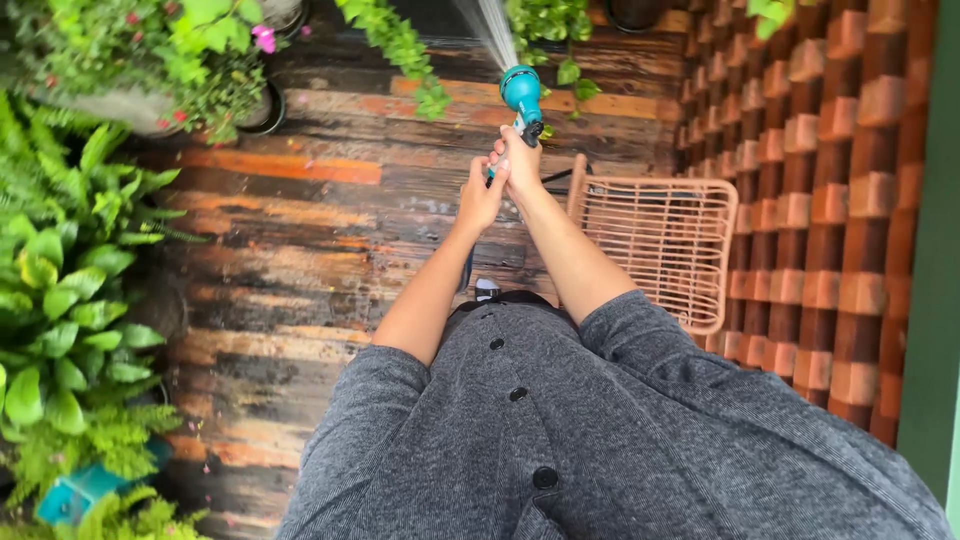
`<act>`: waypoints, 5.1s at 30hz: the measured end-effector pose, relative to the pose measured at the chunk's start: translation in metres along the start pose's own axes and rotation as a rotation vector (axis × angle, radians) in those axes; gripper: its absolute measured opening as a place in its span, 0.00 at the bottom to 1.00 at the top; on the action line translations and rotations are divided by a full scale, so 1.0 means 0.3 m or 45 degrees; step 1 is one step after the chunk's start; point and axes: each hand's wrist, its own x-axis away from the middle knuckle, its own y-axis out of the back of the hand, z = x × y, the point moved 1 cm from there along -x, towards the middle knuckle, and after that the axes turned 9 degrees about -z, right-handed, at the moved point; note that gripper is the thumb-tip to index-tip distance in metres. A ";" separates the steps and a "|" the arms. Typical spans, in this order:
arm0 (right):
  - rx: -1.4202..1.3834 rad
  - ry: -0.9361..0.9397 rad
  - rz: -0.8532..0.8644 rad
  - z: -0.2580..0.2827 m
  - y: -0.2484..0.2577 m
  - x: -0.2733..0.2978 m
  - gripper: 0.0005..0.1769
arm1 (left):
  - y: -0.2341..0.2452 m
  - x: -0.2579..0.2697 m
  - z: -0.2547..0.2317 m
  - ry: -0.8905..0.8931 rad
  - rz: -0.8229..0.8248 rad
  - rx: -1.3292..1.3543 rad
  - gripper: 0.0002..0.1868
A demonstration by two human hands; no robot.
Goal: The person uses a hose with a spray nozzle to water various potted plants and the wooden deck floor in an outdoor area. The person moves the hose around to cover different sections of the garden and deck.
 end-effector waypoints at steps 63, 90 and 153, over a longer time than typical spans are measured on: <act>0.332 1.128 -0.048 0.004 -0.161 0.748 0.09 | 0.560 0.173 0.004 -0.435 0.462 0.851 0.34; 0.531 1.215 -0.079 -0.119 0.101 0.892 0.09 | 0.423 0.395 0.017 -0.115 0.457 0.753 0.41; 0.451 0.746 1.295 -0.378 -1.061 0.825 0.08 | 1.269 0.058 -0.297 -0.533 -0.816 0.315 0.45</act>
